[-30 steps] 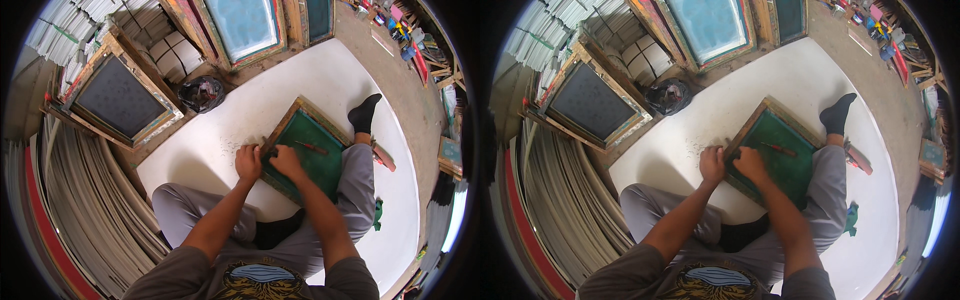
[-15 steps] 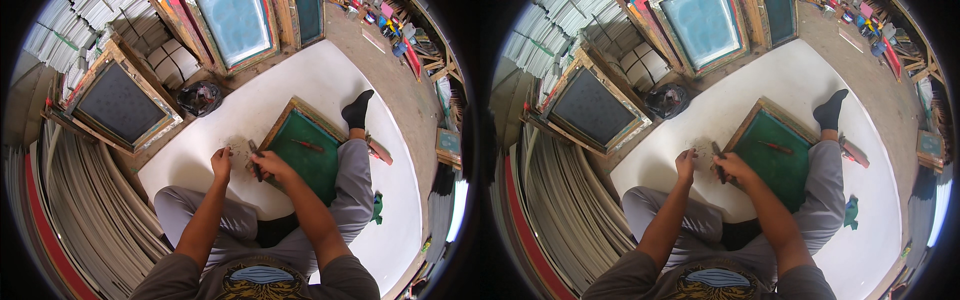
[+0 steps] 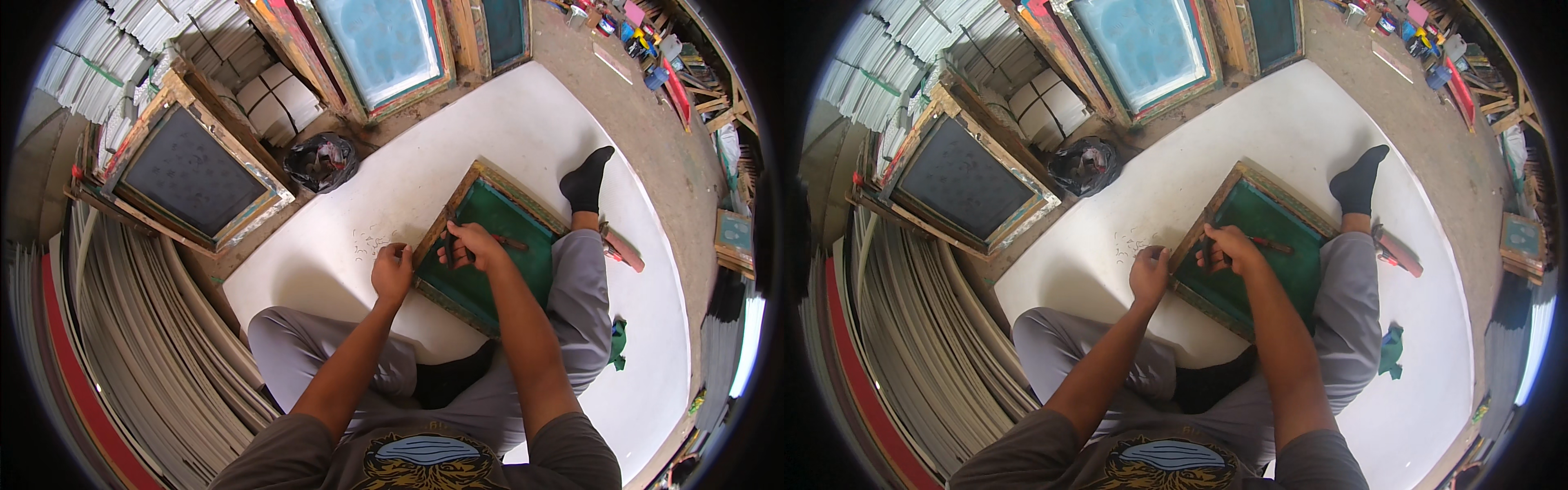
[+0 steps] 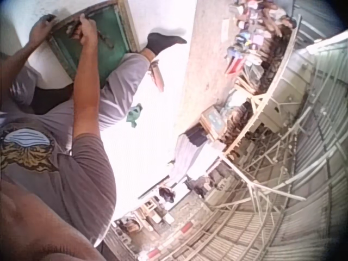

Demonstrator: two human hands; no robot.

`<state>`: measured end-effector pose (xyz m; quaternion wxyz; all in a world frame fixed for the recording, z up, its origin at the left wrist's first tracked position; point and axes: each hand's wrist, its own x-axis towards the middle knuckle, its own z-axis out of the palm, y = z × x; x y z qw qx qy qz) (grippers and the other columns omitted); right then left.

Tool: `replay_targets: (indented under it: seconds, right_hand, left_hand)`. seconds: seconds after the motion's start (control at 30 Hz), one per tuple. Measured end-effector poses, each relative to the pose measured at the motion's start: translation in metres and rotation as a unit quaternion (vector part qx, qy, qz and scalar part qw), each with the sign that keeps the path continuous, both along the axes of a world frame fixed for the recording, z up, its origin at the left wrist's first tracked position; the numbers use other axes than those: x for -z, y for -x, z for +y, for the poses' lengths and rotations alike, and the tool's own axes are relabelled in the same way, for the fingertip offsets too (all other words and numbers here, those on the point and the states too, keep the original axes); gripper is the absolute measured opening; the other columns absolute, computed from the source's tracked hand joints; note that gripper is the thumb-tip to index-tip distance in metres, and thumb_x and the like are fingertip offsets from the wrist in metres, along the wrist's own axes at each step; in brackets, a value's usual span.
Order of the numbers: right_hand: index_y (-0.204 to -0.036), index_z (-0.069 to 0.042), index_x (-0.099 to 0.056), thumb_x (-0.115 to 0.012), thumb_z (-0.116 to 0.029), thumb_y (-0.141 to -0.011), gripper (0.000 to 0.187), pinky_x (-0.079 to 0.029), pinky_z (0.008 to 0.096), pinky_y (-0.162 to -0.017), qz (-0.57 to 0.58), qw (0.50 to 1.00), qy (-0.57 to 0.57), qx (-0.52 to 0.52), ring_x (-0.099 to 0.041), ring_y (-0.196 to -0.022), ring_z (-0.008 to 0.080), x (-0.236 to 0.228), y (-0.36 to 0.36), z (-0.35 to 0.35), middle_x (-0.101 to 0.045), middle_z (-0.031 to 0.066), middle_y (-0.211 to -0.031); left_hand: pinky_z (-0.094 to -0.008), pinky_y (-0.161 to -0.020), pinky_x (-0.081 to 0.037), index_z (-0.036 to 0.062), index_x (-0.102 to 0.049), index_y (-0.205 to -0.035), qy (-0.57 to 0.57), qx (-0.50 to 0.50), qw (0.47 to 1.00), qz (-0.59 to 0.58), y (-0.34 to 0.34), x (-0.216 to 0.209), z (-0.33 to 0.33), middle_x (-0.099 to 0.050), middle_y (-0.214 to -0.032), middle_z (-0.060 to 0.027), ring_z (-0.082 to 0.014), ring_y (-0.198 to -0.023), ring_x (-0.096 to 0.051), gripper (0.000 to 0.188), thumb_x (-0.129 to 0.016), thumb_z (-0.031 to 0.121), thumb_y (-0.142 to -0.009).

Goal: The person sits on the floor and uses a small knife to trim excess green fabric from the edges of a wooden frame. They repeatedly scrape and cut along the frame's perimeter, then gather the cut fabric scraps and place them into a nearby black bag.

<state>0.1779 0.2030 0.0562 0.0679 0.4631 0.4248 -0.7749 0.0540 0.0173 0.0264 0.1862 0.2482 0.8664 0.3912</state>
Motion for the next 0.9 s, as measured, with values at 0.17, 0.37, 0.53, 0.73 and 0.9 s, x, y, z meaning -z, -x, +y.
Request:
replay_targets:
  seconds: [0.17, 0.37, 0.53, 0.73, 0.9]
  right_hand:
    - [-0.120, -0.002, -0.059, -0.050, -0.044, -0.109, 0.044, -0.062, 0.0448, -0.071, -0.006, 1.000, -0.004, -0.015, -0.076, -0.082, 0.0283, 0.001, 0.001, 0.008, -0.075, 0.0207, -0.098]
    - [-0.120, -0.002, -0.059, -0.051, -0.046, -0.109, 0.046, -0.062, 0.0446, -0.071, -0.009, 0.999, -0.014, -0.035, -0.076, -0.082, 0.0282, 0.001, -0.003, 0.011, -0.075, 0.0202, -0.096]
    - [-0.120, -0.001, -0.059, -0.050, -0.045, -0.109, 0.046, -0.062, 0.0460, -0.071, -0.001, 1.000, 0.003, -0.026, -0.076, -0.082, 0.0289, 0.004, -0.001, 0.014, -0.075, 0.0206, -0.096]
    - [-0.117, -0.001, -0.060, -0.052, -0.046, -0.108, 0.047, -0.062, 0.0472, -0.066, -0.010, 1.000, 0.016, 0.022, -0.075, -0.078, 0.0282, 0.002, 0.002, 0.007, -0.074, 0.0197, -0.093]
    - [-0.107, -0.003, -0.060, -0.058, -0.039, -0.105, 0.036, -0.058, 0.0436, -0.056, -0.030, 0.998, -0.001, 0.052, -0.069, -0.063, 0.0237, 0.007, 0.007, 0.005, -0.069, 0.0140, -0.080]
  left_hand:
    - [-0.0452, -0.085, -0.052, 0.0077, -0.076, -0.104, 0.027, 0.026, 0.998, 0.059, -0.008, 0.006, 0.008, -0.073, -0.101, -0.0121, -0.0352, -0.094, -0.067, 0.027, -0.067, 0.033, -0.096]
    - [-0.0476, -0.079, -0.050, 0.0098, -0.074, -0.096, 0.011, 0.039, 0.988, 0.147, -0.016, 0.019, 0.018, -0.068, -0.092, -0.0121, -0.0353, -0.089, -0.063, 0.020, -0.068, 0.029, -0.096]
    - [-0.0488, -0.079, -0.049, 0.0102, -0.072, -0.098, -0.001, 0.049, 0.982, 0.181, -0.018, 0.021, 0.018, -0.067, -0.093, -0.0132, -0.0361, -0.089, -0.063, 0.018, -0.066, 0.027, -0.097]
    - [-0.0491, -0.079, -0.049, 0.0099, -0.070, -0.099, 0.001, 0.056, 0.983, 0.172, -0.019, 0.022, 0.017, -0.066, -0.094, -0.0134, -0.0366, -0.089, -0.063, 0.017, -0.065, 0.026, -0.098]
    - [-0.0488, -0.079, -0.049, 0.0093, -0.070, -0.099, 0.001, 0.061, 0.982, 0.181, -0.018, 0.022, 0.018, -0.066, -0.094, -0.0132, -0.0362, -0.089, -0.063, 0.018, -0.065, 0.026, -0.097]
